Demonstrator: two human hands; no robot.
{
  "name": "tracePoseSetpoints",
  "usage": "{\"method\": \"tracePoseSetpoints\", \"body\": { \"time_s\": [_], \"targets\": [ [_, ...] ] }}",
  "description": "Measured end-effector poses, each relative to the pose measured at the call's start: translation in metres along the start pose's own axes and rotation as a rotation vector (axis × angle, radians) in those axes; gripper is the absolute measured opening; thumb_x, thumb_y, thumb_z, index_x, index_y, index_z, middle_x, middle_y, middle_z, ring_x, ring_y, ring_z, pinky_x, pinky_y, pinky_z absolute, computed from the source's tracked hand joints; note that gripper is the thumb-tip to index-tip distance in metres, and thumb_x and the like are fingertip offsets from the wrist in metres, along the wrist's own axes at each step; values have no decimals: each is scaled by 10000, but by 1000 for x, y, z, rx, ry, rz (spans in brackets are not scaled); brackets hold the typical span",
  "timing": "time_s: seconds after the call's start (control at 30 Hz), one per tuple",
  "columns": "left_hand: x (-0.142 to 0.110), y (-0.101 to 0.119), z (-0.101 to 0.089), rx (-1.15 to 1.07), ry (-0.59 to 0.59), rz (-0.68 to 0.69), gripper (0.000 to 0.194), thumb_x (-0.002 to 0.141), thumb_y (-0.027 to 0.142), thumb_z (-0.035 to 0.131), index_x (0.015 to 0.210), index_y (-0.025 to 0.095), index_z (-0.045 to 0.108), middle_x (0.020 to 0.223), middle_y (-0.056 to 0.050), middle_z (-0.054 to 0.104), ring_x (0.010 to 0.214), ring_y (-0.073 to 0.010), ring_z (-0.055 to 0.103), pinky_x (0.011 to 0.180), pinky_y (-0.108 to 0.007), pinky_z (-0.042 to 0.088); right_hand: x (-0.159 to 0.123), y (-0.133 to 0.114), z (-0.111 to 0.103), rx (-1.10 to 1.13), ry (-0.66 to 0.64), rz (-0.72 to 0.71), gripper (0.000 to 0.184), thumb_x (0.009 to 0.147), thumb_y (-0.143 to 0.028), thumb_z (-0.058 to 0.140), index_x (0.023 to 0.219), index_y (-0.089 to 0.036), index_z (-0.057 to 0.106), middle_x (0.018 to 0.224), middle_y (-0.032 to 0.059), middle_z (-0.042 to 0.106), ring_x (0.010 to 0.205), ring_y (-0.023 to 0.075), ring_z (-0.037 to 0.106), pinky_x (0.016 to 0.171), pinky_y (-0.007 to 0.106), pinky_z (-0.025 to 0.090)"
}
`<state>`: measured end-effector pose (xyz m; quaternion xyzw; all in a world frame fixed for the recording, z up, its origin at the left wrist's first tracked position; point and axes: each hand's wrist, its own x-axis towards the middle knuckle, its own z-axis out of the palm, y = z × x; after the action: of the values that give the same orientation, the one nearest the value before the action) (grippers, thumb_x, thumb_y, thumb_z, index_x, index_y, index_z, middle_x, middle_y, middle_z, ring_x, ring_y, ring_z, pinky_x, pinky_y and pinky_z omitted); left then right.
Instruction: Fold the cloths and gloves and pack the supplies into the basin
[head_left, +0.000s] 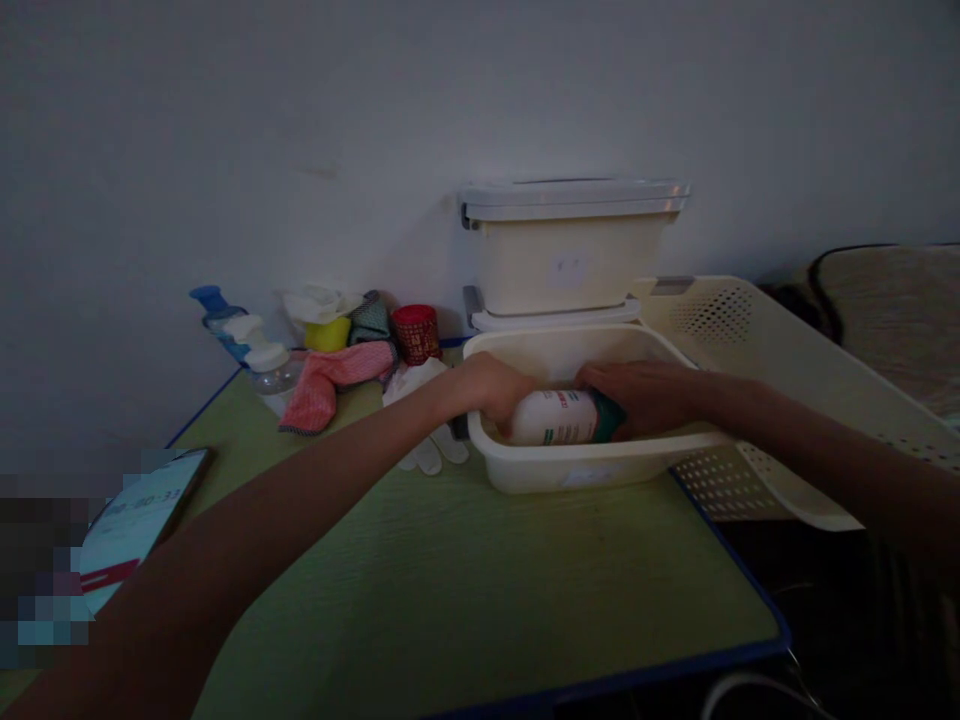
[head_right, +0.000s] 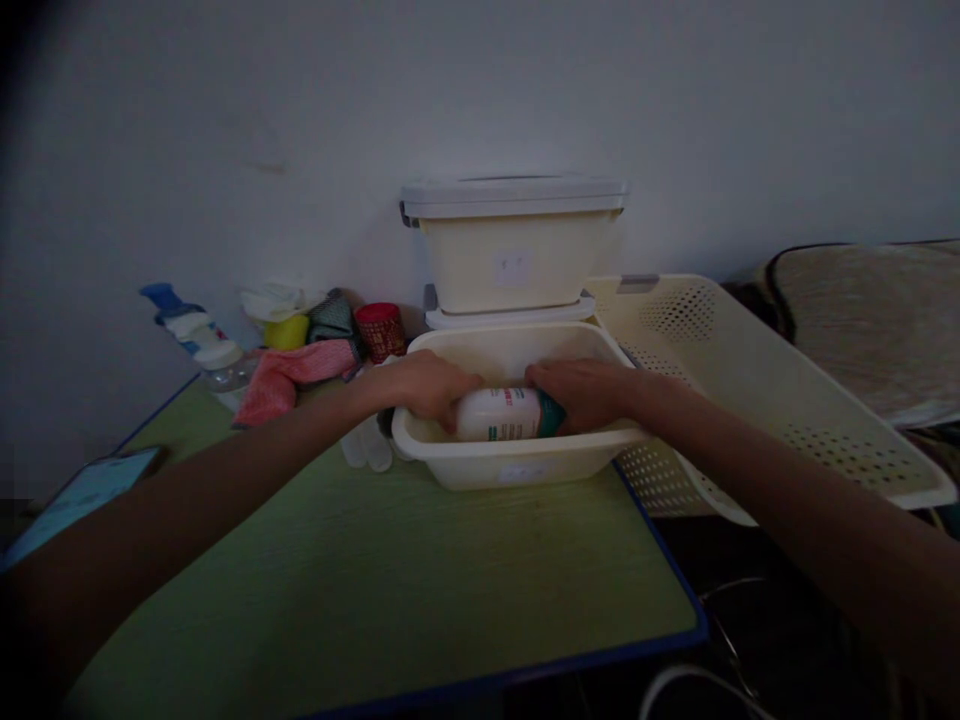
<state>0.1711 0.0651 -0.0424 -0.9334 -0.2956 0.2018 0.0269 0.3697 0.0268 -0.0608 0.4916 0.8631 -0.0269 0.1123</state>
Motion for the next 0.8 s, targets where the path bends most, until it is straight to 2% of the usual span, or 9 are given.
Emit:
{"method": "tracePoseSetpoints", "body": {
  "time_s": [0.07, 0.17, 0.27, 0.37, 0.5, 0.7, 0.8],
  "targets": [
    [-1, 0, -1, -8, -10, 2, 577, 657, 403, 685, 1178, 205, 538, 1075, -110, 652, 946, -279, 606, 680, -301, 435, 0, 1, 2, -28, 31, -20, 375, 667, -302, 621, 1000, -152, 538, 967, 131, 620, 818, 256, 606, 682, 356, 468],
    [0, 0, 0, 5, -24, 11, 535, 719, 489, 605, 1174, 215, 542, 1106, -100, 640, 969, -268, 601, 695, -290, 429, 1, 2, 4, -41, 31, -39, 421, 662, -297, 631, 1049, -149, 558, 1012, 137, 606, 864, 260, 599, 711, 362, 472],
    [2, -1, 0, 7, -20, 1, 488, 756, 501, 556, 1137, 197, 572, 1089, -110, 647, 948, -272, 609, 684, -289, 427, 3, -2, 2, 59, -11, -46, 388, 696, -276, 603, 1065, -158, 582, 999, 116, 630, 856, 240, 612, 728, 343, 480],
    [2, 0, 0, 0, -13, -23, 488, 733, 506, 578, 1106, 191, 593, 1060, -117, 656, 914, -273, 618, 667, -286, 427, 4, -7, -3, 154, -48, -72, 305, 689, -228, 599, 985, -153, 615, 934, 91, 665, 818, 222, 623, 720, 318, 485],
    [1, 0, 1, 1, 36, -13, 532, 692, 513, 604, 1119, 196, 572, 1027, -116, 664, 873, -273, 621, 655, -294, 428, 3, -8, -5, 96, -62, -32, 357, 676, -224, 610, 1012, -106, 589, 953, 133, 653, 813, 243, 620, 711, 344, 483],
    [3, -2, 8, 0, 120, 9, 601, 666, 528, 613, 1151, 187, 517, 1014, -128, 658, 861, -286, 620, 671, -327, 446, 0, -5, 0, 24, -10, 14, 388, 697, -276, 602, 1056, -153, 521, 1012, 117, 613, 855, 236, 605, 701, 333, 465],
    [7, -3, 13, -1, 162, -27, 653, 662, 530, 619, 1194, 183, 470, 1021, -129, 655, 874, -280, 619, 689, -326, 453, 3, -1, 2, -24, 7, 43, 437, 677, -303, 618, 1066, -148, 493, 1042, 131, 597, 898, 261, 590, 710, 346, 451]
  ]
}}
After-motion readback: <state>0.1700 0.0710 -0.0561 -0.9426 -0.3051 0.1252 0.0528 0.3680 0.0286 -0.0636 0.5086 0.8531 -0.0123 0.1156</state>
